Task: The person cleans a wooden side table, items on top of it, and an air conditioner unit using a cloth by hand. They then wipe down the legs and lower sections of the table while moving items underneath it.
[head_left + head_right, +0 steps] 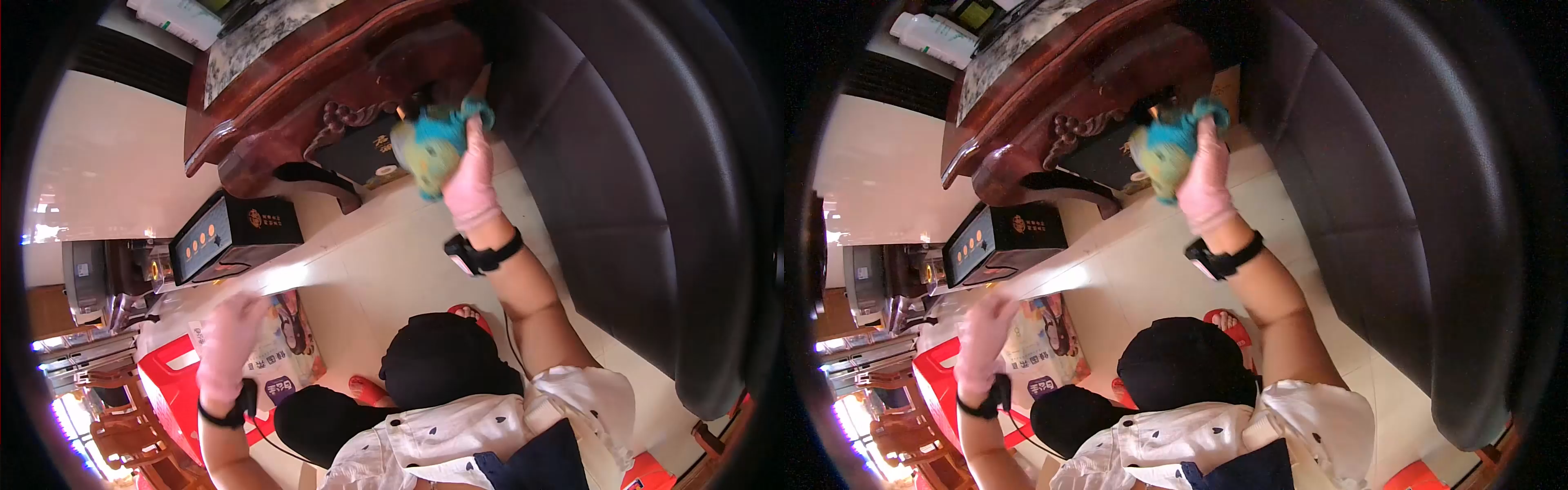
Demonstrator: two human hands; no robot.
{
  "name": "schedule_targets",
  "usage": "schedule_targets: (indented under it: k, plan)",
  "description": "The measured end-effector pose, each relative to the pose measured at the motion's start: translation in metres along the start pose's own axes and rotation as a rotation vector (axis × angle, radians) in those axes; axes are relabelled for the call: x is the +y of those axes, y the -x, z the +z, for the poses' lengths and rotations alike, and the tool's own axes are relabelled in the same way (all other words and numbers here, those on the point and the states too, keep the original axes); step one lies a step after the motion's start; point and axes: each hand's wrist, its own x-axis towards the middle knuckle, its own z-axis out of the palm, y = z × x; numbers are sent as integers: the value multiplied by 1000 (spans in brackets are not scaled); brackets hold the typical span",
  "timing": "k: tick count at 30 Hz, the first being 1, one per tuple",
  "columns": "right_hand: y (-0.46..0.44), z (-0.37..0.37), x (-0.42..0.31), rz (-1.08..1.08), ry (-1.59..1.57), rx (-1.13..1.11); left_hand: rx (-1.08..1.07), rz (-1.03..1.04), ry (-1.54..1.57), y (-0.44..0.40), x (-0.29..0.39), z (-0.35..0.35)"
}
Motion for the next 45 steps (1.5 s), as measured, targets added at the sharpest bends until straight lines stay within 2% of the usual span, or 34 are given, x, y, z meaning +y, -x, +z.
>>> schedule_targets:
  k: [1, 2, 3, 4, 5, 6, 7, 8, 9, 11, 12, 13, 16, 18, 19, 21, 23, 24, 25, 28, 33, 34, 35, 37, 38, 39, 40, 41, 42, 43, 44, 45]
  plan:
    - [-8, 18, 12, -280, 39, 32, -35, 174, 173, -21, 10, 20]
    - [-19, 27, 29, -399, 144, 148, -75, 351, 345, -46, 14, 48]
    - [-28, 31, 43, -517, 250, 271, -1, 433, 266, -63, 33, 65]
    - [-35, 33, 47, -444, 200, 364, 71, 515, 187, -83, 49, 80]
    - [-34, 27, 46, -445, 194, 379, 290, 630, 149, -112, 52, 103]
    - [-27, 18, 44, -391, 149, 210, 501, 739, 109, -137, 56, 120]
    - [-16, 7, 43, -330, 104, 47, 472, 736, 97, -152, 66, 122]
    - [-2, 2, 35, -166, 121, 25, 541, 680, 147, -163, 78, 121]
    - [2, -10, 33, -180, 375, -26, 610, 626, 199, -173, 90, 124]
    - [4, -27, 34, -254, 657, -95, 627, 617, 260, -193, 96, 128]
    - [2, -30, 33, -252, 717, -81, 528, 551, 390, -200, 100, 129]
    - [-3, -35, 37, -253, 731, -102, 506, 621, 420, -220, 95, 134]
    - [-26, -35, 45, -374, 716, -151, 554, 553, 399, -225, 95, 139]
    - [-33, -16, 17, 77, 829, -397, 472, 515, 426, -204, 93, 135]
    - [-34, -13, 13, 65, 827, -415, 423, 595, 561, -199, 91, 135]
    - [-24, -13, 8, -4, 913, -310, 351, 583, 891, -172, 94, 141]
    - [-11, -24, 0, -63, 877, -253, 354, 533, 768, -159, 69, 162]
    - [-1, -27, -4, -176, 898, -247, 333, 557, 943, -133, 91, 154]
    - [10, -28, -8, -289, 917, -238, 371, 540, 850, -124, 94, 158]
    - [30, -30, -19, -273, 1060, -254, 376, 545, 963, -116, 93, 164]
    - [55, -32, -28, -363, 1079, -172, 226, 570, 1025, -95, 99, 153]
    - [57, -26, -35, -207, 979, -136, 138, 545, 1023, -92, 96, 155]
    - [57, -21, -42, -48, 877, -100, 155, 557, 1038, -94, 93, 156]
    - [43, -23, -51, -87, 946, -182, 76, 561, 1045, -105, 83, 157]
    - [40, -14, -61, -143, 951, -124, 81, 537, 902, -115, 75, 156]
    - [37, -3, -68, -201, 950, -67, 112, 555, 915, -121, 71, 159]
    - [38, 20, -74, -386, 770, -22, 234, 611, 819, -124, 70, 158]
    - [51, 49, -77, -443, 573, -6, 347, 659, 718, -126, 68, 158]
    - [53, 51, -56, -586, 647, -98, 265, 669, 857, -128, 70, 160]
    - [52, 51, -40, -731, 720, -192, 279, 677, 867, -131, 72, 163]
    - [52, 61, -39, -1006, 1388, -372, 197, 717, 987, -135, 75, 164]
    - [55, 59, -21, -967, 1854, -394, 110, 757, 1104, -137, 77, 165]
